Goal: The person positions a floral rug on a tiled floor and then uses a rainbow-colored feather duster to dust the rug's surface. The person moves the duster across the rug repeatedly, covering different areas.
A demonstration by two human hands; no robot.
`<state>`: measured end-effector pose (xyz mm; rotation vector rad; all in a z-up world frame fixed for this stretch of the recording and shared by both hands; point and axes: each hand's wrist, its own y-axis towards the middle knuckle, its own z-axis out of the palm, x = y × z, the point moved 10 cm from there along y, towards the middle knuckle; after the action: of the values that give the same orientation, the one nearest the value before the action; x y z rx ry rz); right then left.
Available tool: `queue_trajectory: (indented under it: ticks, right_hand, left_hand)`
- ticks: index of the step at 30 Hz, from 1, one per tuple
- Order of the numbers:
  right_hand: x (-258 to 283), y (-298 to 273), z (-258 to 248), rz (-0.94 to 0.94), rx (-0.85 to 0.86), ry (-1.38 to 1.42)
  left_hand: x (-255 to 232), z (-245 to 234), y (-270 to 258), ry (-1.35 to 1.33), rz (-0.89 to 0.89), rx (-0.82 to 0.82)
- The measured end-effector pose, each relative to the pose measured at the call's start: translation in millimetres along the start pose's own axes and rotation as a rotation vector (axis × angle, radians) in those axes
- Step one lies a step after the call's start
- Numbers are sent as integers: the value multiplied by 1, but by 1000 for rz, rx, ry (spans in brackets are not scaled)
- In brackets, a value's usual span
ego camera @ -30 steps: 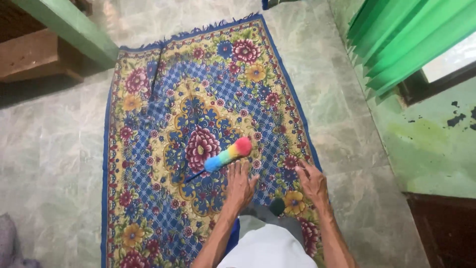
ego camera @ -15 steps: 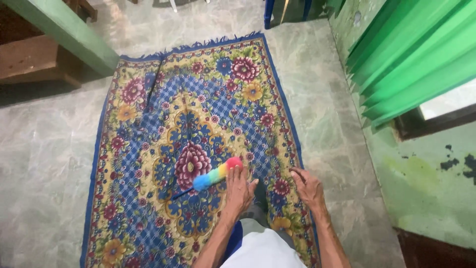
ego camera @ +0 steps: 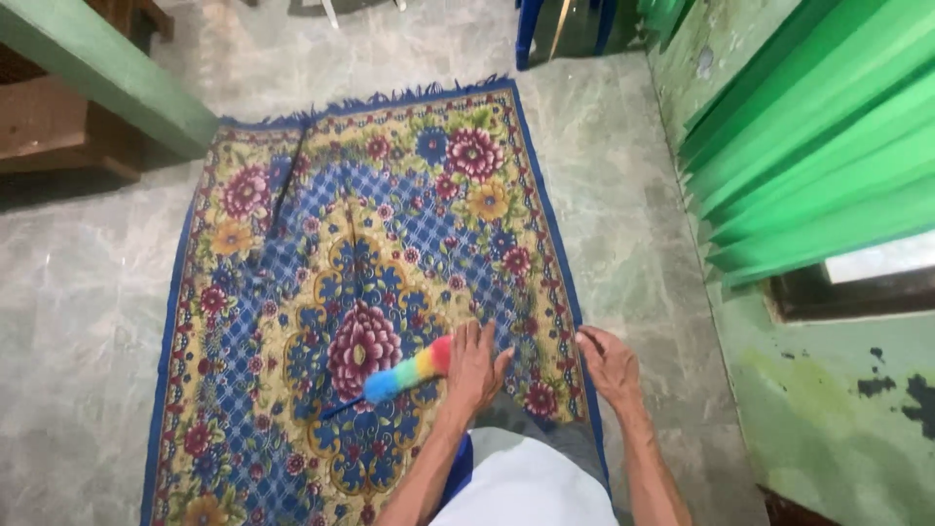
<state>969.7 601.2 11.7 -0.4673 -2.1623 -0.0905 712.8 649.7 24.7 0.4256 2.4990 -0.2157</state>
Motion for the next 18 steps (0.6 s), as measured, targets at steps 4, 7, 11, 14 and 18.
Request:
queue_trajectory:
  ticks: [4, 7, 11, 14, 18]
  right_hand:
    - [0, 32, -5, -21, 8, 65]
    - [9, 61, -11, -9, 32, 28]
    - [9, 110, -20, 68, 122, 61]
    - [1, 154, -26, -13, 144, 59]
    - [-8, 198, -41, -84, 175, 53]
  left_hand:
    - [-2, 10, 23, 22, -24, 0]
    - [-8, 15, 44, 31, -62, 20]
    - [-13, 40, 81, 43, -119, 20]
    - [-24, 52, 113, 39, -161, -13]
    - [-45, 59, 148, -17, -214, -40]
